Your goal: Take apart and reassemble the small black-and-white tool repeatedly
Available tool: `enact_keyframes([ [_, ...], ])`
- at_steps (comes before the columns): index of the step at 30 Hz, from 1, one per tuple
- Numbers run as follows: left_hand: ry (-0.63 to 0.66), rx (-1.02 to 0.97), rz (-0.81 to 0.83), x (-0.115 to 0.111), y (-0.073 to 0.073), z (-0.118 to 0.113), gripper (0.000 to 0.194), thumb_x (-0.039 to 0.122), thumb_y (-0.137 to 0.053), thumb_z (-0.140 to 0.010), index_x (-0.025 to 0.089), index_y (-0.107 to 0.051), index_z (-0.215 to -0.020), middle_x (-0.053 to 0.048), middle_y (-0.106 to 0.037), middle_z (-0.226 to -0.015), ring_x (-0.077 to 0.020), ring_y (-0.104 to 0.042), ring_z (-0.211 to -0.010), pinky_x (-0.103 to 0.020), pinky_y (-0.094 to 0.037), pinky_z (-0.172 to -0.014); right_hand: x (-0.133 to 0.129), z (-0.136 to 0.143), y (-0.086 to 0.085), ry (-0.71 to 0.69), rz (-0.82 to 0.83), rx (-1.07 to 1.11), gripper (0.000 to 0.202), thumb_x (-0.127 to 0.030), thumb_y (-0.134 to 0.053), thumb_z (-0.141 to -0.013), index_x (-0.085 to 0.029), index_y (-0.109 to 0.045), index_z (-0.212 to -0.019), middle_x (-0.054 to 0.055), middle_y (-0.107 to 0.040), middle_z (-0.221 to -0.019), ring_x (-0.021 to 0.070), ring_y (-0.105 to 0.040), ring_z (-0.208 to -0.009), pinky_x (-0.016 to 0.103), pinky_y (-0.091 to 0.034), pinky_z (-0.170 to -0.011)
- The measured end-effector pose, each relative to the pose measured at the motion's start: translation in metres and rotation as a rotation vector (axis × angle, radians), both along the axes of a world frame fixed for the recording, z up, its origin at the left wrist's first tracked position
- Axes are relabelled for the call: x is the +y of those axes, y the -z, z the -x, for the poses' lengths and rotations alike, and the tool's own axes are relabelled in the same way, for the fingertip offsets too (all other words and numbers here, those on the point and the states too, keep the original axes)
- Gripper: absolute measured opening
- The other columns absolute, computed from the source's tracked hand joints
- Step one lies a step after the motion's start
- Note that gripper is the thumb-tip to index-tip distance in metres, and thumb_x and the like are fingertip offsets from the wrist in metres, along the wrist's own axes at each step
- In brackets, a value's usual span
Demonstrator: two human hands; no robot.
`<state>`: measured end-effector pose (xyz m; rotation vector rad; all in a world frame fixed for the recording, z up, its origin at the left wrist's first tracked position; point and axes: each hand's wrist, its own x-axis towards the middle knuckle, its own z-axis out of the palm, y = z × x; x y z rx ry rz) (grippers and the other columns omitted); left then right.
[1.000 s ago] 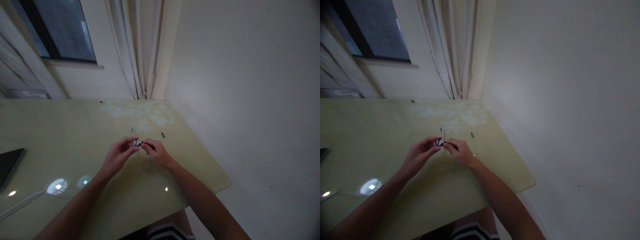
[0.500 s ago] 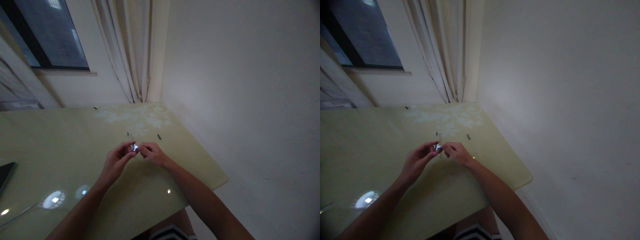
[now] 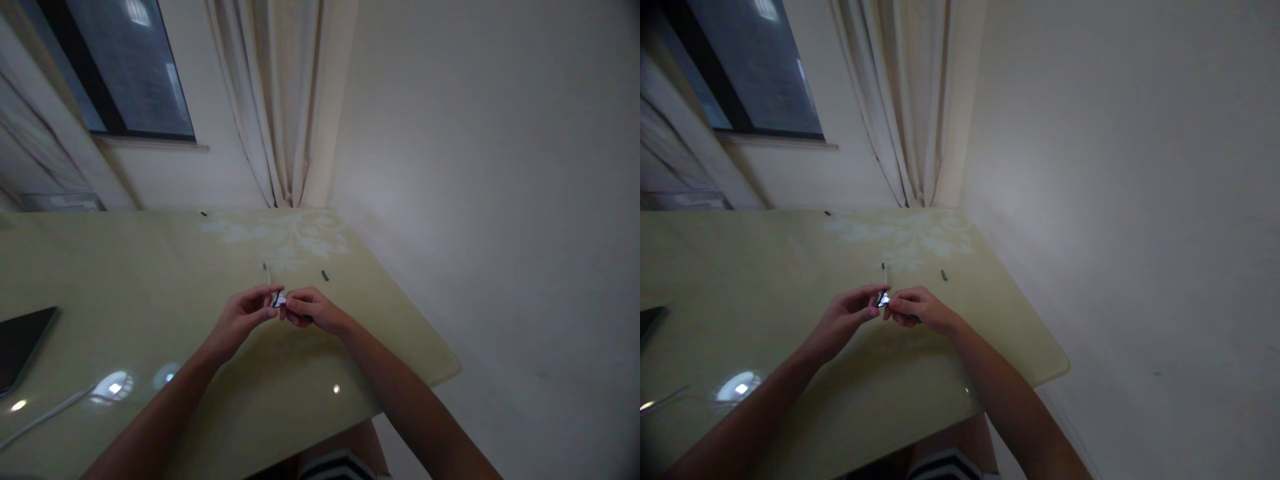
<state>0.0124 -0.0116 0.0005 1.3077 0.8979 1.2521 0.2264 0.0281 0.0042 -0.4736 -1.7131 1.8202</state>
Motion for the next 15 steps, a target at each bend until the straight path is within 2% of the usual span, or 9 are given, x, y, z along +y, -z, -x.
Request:
enact_keyframes([
  [5,0.005,0.027,-0.025,-0.001,-0.002,-0.002,0.051,0.041,-0.092,-0.071,0.021,-0.082,-0.117,0.001,-0.057,-0.075,-0.0144,-0.057,-0.074,-0.028,-0.049,-0.073,-0.001,0.002,0.001,0.016,0.007,0.005,0.046,-0.06,-0.07,-0.093,-0.014,-0.07,-0.086,-0.004,-0.054,-0.06,0.0073,-0.042,-0.049,0.023,-0.027,-0.047],
  [8,-0.077,0.135,-0.067,0.002,-0.006,0.0,0.057,0.052,-0.082,-0.08,0.021,-0.075,-0.127,-0.001,-0.062,-0.081,-0.0162,-0.059,-0.077,-0.028,-0.048,-0.073,0.005,-0.001,0.001,0.086,0.066,0.036,0.04,-0.054,-0.079,-0.086,-0.018,-0.067,-0.1,-0.005,-0.058,-0.067,0.0064,-0.042,-0.047,0.022,-0.024,-0.045],
  [10,-0.19,0.315,-0.094,0.006,-0.003,0.002,0.054,0.061,-0.066,-0.089,0.018,-0.075,-0.12,-0.003,-0.065,-0.083,-0.0176,-0.059,-0.076,-0.029,-0.046,-0.07,0.016,-0.008,0.001,0.248,0.112,0.06,0.044,-0.051,-0.083,-0.081,-0.023,-0.059,-0.105,-0.006,-0.062,-0.072,0.0064,-0.044,-0.046,0.02,-0.024,-0.044],
  [12,-0.296,0.583,-0.103,0.01,0.004,0.004,0.055,0.067,-0.054,-0.093,0.017,-0.074,-0.102,-0.005,-0.067,-0.081,-0.0196,-0.058,-0.072,-0.031,-0.044,-0.067,0.031,-0.022,0.001,0.488,0.112,0.049,0.045,-0.052,-0.082,-0.078,-0.024,-0.053,-0.1,-0.006,-0.065,-0.074,0.0076,-0.05,-0.048,0.02,-0.027,-0.044],
  [15,-0.376,1.002,-0.096,0.013,0.019,0.002,0.055,0.07,-0.049,-0.093,0.019,-0.066,-0.085,-0.007,-0.067,-0.079,-0.0242,-0.06,-0.073,-0.035,-0.042,-0.068,0.054,-0.049,0.007,0.799,0.066,-0.063,0.043,-0.053,-0.077,-0.079,-0.023,-0.05,-0.093,-0.003,-0.068,-0.074,0.0112,-0.06,-0.055,0.021,-0.036,-0.049],
])
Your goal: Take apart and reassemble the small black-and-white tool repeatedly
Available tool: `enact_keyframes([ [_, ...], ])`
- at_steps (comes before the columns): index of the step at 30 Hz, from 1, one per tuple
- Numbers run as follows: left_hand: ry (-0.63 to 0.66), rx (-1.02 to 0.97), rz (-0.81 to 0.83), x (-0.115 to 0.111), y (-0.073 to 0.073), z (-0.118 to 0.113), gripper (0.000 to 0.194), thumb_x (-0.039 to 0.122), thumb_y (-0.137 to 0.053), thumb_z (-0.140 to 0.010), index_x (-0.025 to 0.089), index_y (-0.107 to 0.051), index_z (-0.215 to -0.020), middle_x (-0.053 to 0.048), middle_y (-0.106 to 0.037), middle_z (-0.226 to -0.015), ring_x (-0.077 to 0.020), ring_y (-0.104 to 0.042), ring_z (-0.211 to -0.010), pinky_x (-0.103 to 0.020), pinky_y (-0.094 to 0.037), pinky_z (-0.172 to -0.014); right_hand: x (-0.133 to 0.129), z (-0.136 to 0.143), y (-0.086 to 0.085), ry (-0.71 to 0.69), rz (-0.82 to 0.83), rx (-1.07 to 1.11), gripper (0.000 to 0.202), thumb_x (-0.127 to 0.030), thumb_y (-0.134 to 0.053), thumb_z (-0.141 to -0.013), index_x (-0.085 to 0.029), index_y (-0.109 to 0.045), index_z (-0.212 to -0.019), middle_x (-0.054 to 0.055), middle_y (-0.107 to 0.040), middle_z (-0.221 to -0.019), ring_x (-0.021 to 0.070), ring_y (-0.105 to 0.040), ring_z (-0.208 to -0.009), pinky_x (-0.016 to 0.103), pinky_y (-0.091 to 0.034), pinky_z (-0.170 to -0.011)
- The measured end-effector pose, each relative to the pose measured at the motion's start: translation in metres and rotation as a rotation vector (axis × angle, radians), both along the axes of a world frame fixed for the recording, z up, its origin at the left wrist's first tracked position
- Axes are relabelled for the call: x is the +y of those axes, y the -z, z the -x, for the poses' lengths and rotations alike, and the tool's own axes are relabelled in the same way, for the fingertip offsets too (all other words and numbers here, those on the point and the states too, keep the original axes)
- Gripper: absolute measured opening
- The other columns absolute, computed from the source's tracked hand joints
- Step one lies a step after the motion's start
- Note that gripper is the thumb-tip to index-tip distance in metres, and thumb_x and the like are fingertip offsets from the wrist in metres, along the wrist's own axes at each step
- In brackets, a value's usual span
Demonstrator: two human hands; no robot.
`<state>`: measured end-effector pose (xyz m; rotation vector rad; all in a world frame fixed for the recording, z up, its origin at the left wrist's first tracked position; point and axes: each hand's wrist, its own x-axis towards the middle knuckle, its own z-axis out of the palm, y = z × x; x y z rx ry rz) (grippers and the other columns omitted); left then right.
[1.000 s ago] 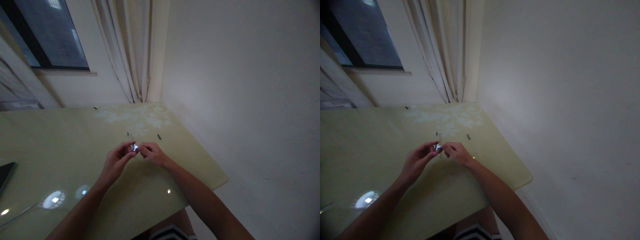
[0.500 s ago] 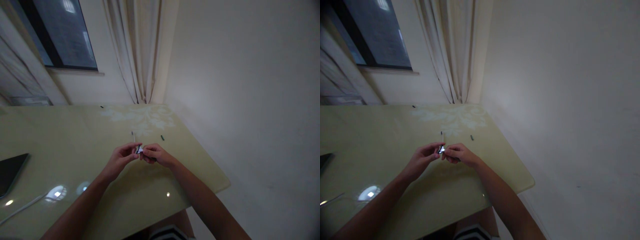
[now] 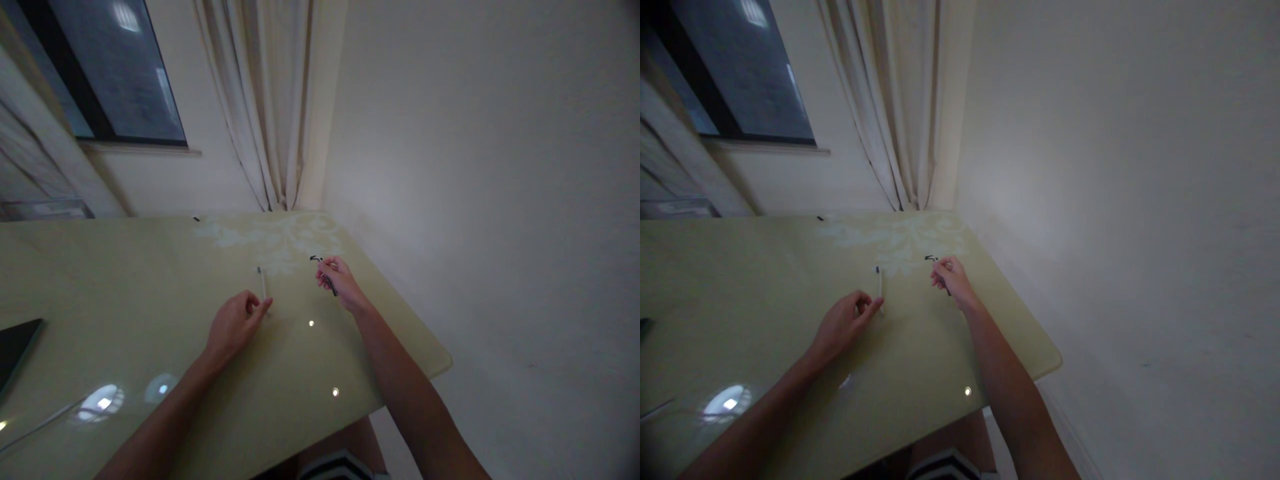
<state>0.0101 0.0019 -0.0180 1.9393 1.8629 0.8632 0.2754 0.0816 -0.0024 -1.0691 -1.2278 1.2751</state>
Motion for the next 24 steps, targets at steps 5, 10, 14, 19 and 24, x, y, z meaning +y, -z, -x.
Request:
enact_keyframes([
  [5,0.025,0.415,0.004,-0.001,0.01,-0.007,0.047,0.064,-0.049,-0.096,0.021,-0.059,-0.078,-0.01,-0.07,-0.087,-0.0288,-0.065,-0.086,-0.037,-0.041,-0.077,0.023,-0.033,0.016,0.316,-0.041,-0.545,0.016,-0.036,-0.061,-0.091,-0.022,-0.055,-0.091,0.002,-0.072,-0.074,0.0157,-0.066,-0.067,0.026,-0.044,-0.063],
  [10,0.048,0.476,0.029,0.002,0.009,-0.002,0.036,0.042,-0.042,-0.1,0.022,-0.057,-0.075,-0.008,-0.069,-0.083,-0.0254,-0.065,-0.081,-0.035,-0.037,-0.073,0.032,-0.038,0.026,0.431,-0.076,-0.784,0.012,-0.032,-0.067,-0.087,-0.02,-0.064,-0.084,0.005,-0.074,-0.084,0.0186,-0.067,-0.078,0.027,-0.045,-0.069],
  [14,0.001,0.423,0.049,0.004,0.01,0.002,0.032,0.039,-0.044,-0.097,0.022,-0.059,-0.075,-0.008,-0.07,-0.081,-0.0235,-0.063,-0.076,-0.033,-0.035,-0.069,0.034,-0.038,0.028,0.464,-0.07,-0.842,0.011,-0.03,-0.068,-0.087,-0.019,-0.071,-0.088,0.006,-0.075,-0.086,0.019,-0.068,-0.079,0.027,-0.046,-0.07],
  [19,-0.062,0.264,0.029,0.002,0.008,0.003,0.032,0.043,-0.043,-0.096,0.022,-0.056,-0.076,-0.006,-0.066,-0.076,-0.0201,-0.058,-0.067,-0.03,-0.031,-0.063,0.034,-0.037,0.028,0.484,-0.069,-0.918,0.015,-0.029,-0.067,-0.092,-0.018,-0.078,-0.09,0.01,-0.079,-0.093,0.0225,-0.071,-0.086,0.029,-0.048,-0.076],
  [24,-0.054,0.092,-0.021,0.001,0.004,-0.004,0.036,0.048,-0.043,-0.092,0.023,-0.052,-0.068,-0.001,-0.057,-0.064,-0.0169,-0.051,-0.06,-0.029,-0.031,-0.06,0.034,-0.031,0.029,0.438,-0.099,-0.952,0.019,-0.03,-0.069,-0.093,-0.017,-0.081,-0.084,0.013,-0.08,-0.094,0.0249,-0.072,-0.088,0.03,-0.048,-0.077],
])
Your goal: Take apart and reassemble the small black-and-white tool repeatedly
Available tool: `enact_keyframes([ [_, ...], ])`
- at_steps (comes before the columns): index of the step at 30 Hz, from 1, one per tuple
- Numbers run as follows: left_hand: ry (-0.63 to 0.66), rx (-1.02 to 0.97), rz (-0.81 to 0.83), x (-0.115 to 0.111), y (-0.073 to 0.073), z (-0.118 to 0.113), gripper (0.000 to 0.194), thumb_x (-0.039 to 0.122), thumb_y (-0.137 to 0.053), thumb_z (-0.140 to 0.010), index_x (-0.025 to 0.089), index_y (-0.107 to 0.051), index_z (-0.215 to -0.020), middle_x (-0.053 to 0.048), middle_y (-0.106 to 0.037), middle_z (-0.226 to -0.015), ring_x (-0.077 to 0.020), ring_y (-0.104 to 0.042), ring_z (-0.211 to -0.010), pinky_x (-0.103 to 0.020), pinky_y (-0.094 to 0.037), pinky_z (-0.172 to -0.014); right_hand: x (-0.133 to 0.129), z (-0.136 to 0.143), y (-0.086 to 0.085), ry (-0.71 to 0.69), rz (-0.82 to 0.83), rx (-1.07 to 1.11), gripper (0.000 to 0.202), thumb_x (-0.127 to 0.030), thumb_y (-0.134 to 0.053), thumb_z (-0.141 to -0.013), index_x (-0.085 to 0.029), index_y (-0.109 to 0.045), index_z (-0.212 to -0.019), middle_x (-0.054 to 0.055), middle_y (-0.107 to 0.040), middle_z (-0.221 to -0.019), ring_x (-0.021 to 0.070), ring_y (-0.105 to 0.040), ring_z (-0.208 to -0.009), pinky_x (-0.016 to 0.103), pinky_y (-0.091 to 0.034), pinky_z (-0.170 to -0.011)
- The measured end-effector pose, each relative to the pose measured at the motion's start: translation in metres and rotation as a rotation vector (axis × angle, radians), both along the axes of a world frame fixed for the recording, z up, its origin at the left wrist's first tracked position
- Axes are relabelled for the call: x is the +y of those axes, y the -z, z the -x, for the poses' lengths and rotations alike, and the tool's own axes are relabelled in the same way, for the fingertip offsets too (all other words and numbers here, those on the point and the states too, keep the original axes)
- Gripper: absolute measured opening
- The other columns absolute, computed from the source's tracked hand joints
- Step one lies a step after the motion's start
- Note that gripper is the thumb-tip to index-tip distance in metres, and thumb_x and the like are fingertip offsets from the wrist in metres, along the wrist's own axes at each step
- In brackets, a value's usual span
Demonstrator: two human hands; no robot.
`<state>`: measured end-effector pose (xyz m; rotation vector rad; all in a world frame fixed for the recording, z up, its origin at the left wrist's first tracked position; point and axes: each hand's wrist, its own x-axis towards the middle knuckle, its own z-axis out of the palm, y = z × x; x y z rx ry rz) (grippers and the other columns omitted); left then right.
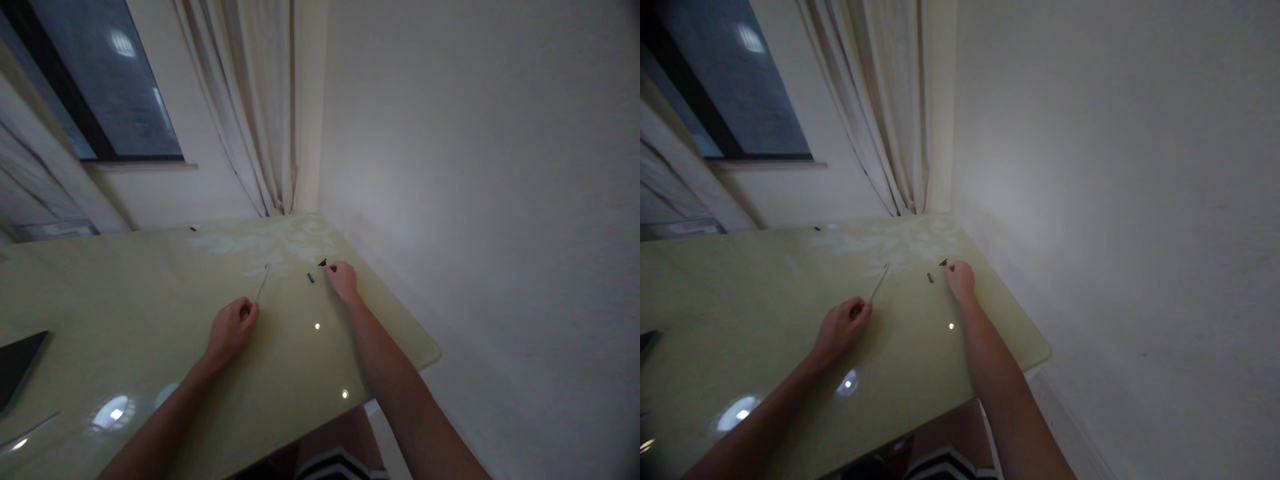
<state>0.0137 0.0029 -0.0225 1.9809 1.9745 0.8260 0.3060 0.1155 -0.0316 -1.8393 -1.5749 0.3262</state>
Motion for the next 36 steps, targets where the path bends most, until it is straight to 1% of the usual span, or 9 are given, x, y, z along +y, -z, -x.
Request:
enact_keyframes([
  [5,0.077,-0.128,-0.063,0.006,-0.008,-0.021,0.039,0.052,-0.045,-0.09,0.023,-0.048,-0.064,0.003,-0.047,-0.057,-0.0147,-0.044,-0.056,-0.028,-0.03,-0.058,-0.001,0.005,-0.001,-0.027,-0.035,0.009,0.016,-0.031,-0.073,-0.09,-0.019,-0.079,-0.081,0.012,-0.077,-0.091,0.0247,-0.069,-0.088,0.031,-0.047,-0.078],
  [8,0.099,-0.242,-0.109,0.012,-0.013,-0.044,0.041,0.052,-0.045,-0.093,0.023,-0.046,-0.065,0.004,-0.043,-0.057,-0.0141,-0.043,-0.056,-0.028,-0.03,-0.058,-0.004,0.012,-0.008,-0.038,-0.11,0.059,0.029,-0.042,-0.067,-0.096,-0.02,-0.075,-0.08,0.013,-0.073,-0.093,0.0244,-0.066,-0.092,0.031,-0.047,-0.079],
  [12,0.22,-0.297,-0.121,0.026,-0.016,-0.085,0.04,0.05,-0.042,-0.099,0.022,-0.052,-0.074,0.004,-0.049,-0.063,-0.0143,-0.046,-0.06,-0.027,-0.034,-0.059,-0.012,0.029,-0.019,-0.279,-0.213,0.409,0.057,-0.062,-0.042,-0.104,-0.02,-0.073,-0.082,0.007,-0.066,-0.079,0.0197,-0.062,-0.079,0.029,-0.046,-0.074],
  [14,0.309,-0.289,-0.103,0.037,-0.016,-0.102,0.04,0.05,-0.044,-0.1,0.02,-0.058,-0.078,0.002,-0.055,-0.066,-0.0148,-0.05,-0.063,-0.027,-0.037,-0.061,-0.015,0.034,-0.022,-0.388,-0.205,0.592,0.058,-0.069,-0.047,-0.098,-0.019,-0.071,-0.08,0.002,-0.059,-0.067,0.0168,-0.056,-0.067,0.027,-0.043,-0.064],
  [17,0.401,-0.255,-0.062,0.059,-0.01,-0.114,0.036,0.051,-0.057,-0.095,0.019,-0.07,-0.087,-0.002,-0.067,-0.079,-0.0168,-0.059,-0.071,-0.028,-0.045,-0.068,-0.015,0.034,-0.024,-0.318,-0.232,0.79,0.055,-0.073,-0.058,-0.088,-0.021,-0.062,-0.071,-0.003,-0.046,-0.057,0.0135,-0.044,-0.054,0.026,-0.035,-0.052],
  [21,0.329,-0.177,-0.035,0.087,0.004,-0.111,0.046,0.045,-0.081,-0.077,0.017,-0.076,-0.115,-0.012,-0.072,-0.11,-0.0251,-0.066,-0.095,-0.036,-0.051,-0.087,-0.009,0.027,-0.023,-0.111,-0.266,1.005,0.056,-0.075,-0.056,-0.086,-0.023,-0.051,-0.066,-0.005,-0.04,-0.053,0.0124,-0.04,-0.049,0.026,-0.032,-0.047],
  [26,0.266,-0.101,-0.026,0.097,0.015,-0.108,0.033,0.038,-0.076,-0.083,0.016,-0.079,-0.107,-0.015,-0.07,-0.113,-0.0298,-0.067,-0.106,-0.041,-0.049,-0.095,-0.006,0.031,-0.02,-0.092,-0.186,1.075,0.06,-0.078,-0.054,-0.085,-0.024,-0.047,-0.062,-0.005,-0.041,-0.054,0.0119,-0.039,-0.048,0.026,-0.03,-0.046],
  [30,0.298,-0.122,-0.026,0.083,0.009,-0.094,0.033,0.043,-0.075,-0.084,0.017,-0.079,-0.105,-0.011,-0.071,-0.107,-0.0213,-0.067,-0.085,-0.034,-0.053,-0.083,-0.012,0.037,-0.021,-0.233,-0.107,1.092,0.06,-0.078,-0.058,-0.084,-0.023,-0.05,-0.063,-0.005,-0.041,-0.053,0.0113,-0.038,-0.047,0.025,-0.029,-0.047],
  [36,0.35,-0.199,-0.201,0.025,-0.003,-0.019,0.04,0.053,-0.071,-0.088,0.024,-0.077,-0.113,-0.006,-0.075,-0.1,-0.0191,-0.062,-0.077,-0.033,-0.053,-0.074,-0.037,0.059,-0.027,-0.59,0.046,1.018,0.051,-0.07,-0.068,-0.084,-0.019,-0.071,-0.09,-0.004,-0.048,-0.064,0.0104,-0.04,-0.054,0.024,-0.03,-0.05],
])
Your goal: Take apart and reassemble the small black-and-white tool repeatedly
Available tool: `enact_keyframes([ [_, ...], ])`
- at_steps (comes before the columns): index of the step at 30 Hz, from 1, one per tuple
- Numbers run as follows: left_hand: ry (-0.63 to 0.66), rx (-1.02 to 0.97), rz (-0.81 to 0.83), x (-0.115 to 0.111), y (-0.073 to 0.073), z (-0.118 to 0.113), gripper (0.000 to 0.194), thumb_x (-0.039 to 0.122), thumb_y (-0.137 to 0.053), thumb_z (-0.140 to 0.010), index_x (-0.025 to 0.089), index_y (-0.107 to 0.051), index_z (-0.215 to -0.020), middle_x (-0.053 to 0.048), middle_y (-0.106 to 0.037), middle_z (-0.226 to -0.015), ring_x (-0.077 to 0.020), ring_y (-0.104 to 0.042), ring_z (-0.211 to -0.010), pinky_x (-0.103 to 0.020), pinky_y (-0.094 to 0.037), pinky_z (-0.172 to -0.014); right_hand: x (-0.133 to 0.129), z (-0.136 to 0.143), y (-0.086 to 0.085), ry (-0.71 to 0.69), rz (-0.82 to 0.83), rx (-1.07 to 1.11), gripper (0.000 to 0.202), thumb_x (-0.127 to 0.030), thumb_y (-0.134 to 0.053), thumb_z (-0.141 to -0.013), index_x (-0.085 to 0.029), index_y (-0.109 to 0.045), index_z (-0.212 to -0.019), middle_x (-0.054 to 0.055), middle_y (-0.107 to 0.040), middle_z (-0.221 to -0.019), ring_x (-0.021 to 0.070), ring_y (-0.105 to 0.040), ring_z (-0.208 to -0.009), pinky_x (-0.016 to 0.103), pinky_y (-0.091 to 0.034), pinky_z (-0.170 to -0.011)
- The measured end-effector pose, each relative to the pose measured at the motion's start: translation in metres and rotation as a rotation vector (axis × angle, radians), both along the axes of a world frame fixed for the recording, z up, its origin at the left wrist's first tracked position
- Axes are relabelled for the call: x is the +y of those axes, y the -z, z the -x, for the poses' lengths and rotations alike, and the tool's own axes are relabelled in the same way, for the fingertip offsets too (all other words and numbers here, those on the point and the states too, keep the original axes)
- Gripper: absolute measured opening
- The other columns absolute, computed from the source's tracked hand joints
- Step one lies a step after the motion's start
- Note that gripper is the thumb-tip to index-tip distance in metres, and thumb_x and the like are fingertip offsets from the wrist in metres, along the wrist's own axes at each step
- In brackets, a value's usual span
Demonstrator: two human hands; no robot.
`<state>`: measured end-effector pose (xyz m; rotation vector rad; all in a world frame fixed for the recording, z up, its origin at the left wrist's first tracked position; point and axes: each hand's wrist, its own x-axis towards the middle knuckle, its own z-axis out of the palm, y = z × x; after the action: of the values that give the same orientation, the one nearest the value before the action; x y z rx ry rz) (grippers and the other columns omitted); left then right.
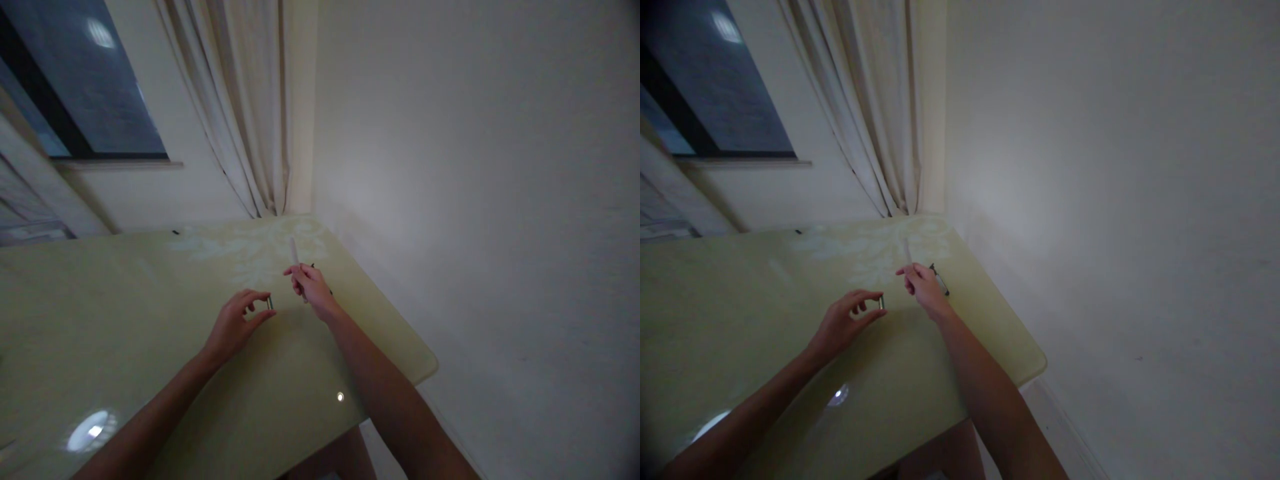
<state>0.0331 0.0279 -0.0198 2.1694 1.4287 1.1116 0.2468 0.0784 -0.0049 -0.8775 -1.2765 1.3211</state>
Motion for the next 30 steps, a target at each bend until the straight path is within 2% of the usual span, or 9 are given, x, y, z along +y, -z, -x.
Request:
enact_keyframes([
  [3,-0.09,-0.059,-0.083,-0.03,-0.002,0.029,0.043,0.057,-0.073,-0.086,0.024,-0.077,-0.114,-0.006,-0.075,-0.103,-0.0185,-0.06,-0.076,-0.032,-0.053,-0.072,-0.021,0.018,-0.002,-0.182,0.038,-0.018,0.049,-0.065,-0.067,-0.088,-0.019,-0.073,-0.1,-0.006,-0.042,-0.063,0.0089,-0.03,-0.051,0.024,-0.021,-0.047],
  [7,-0.197,-0.1,-0.154,-0.048,-0.008,0.033,0.042,0.057,-0.074,-0.087,0.023,-0.075,-0.112,-0.005,-0.075,-0.097,-0.0183,-0.058,-0.073,-0.033,-0.053,-0.071,-0.047,0.033,-0.005,-0.341,0.07,-0.051,0.047,-0.064,-0.063,-0.093,-0.02,-0.068,-0.108,-0.007,-0.047,-0.059,0.0091,-0.032,-0.048,0.024,-0.021,-0.047],
  [11,-0.191,-0.118,-0.208,-0.051,-0.011,0.02,0.039,0.054,-0.075,-0.088,0.023,-0.073,-0.111,-0.006,-0.074,-0.098,-0.0187,-0.059,-0.075,-0.033,-0.054,-0.072,-0.056,0.033,-0.005,-0.355,0.052,-0.175,0.045,-0.06,-0.076,-0.085,-0.018,-0.069,-0.098,-0.007,-0.046,-0.06,0.0097,-0.035,-0.053,0.024,-0.023,-0.049],
  [15,-0.118,-0.108,-0.235,-0.054,-0.005,0.012,0.033,0.049,-0.076,-0.088,0.023,-0.075,-0.109,-0.008,-0.075,-0.1,-0.0195,-0.063,-0.08,-0.032,-0.056,-0.072,-0.056,0.027,-0.002,-0.414,0.071,-0.233,0.045,-0.062,-0.074,-0.085,-0.016,-0.071,-0.084,-0.007,-0.041,-0.057,0.0094,-0.031,-0.052,0.026,-0.021,-0.05],
  [19,-0.108,-0.098,-0.276,-0.057,-0.001,0.008,0.03,0.044,-0.076,-0.09,0.022,-0.074,-0.112,-0.008,-0.075,-0.101,-0.0192,-0.063,-0.081,-0.032,-0.056,-0.072,-0.057,0.024,-0.002,-0.42,0.092,-0.205,0.044,-0.06,-0.075,-0.084,-0.016,-0.073,-0.084,-0.007,-0.04,-0.055,0.0092,-0.029,-0.05,0.026,-0.02,-0.049],
  [30,-0.049,-0.119,-0.296,-0.061,-0.006,0.004,0.031,0.038,-0.079,-0.089,0.021,-0.068,-0.113,-0.006,-0.071,-0.099,-0.0167,-0.058,-0.078,-0.03,-0.052,-0.072,-0.059,0.024,-0.003,-0.423,0.215,-0.119,0.036,-0.052,-0.078,-0.08,-0.017,-0.07,-0.081,-0.009,-0.039,-0.05,0.0072,-0.026,-0.045,0.026,-0.014,-0.046],
])
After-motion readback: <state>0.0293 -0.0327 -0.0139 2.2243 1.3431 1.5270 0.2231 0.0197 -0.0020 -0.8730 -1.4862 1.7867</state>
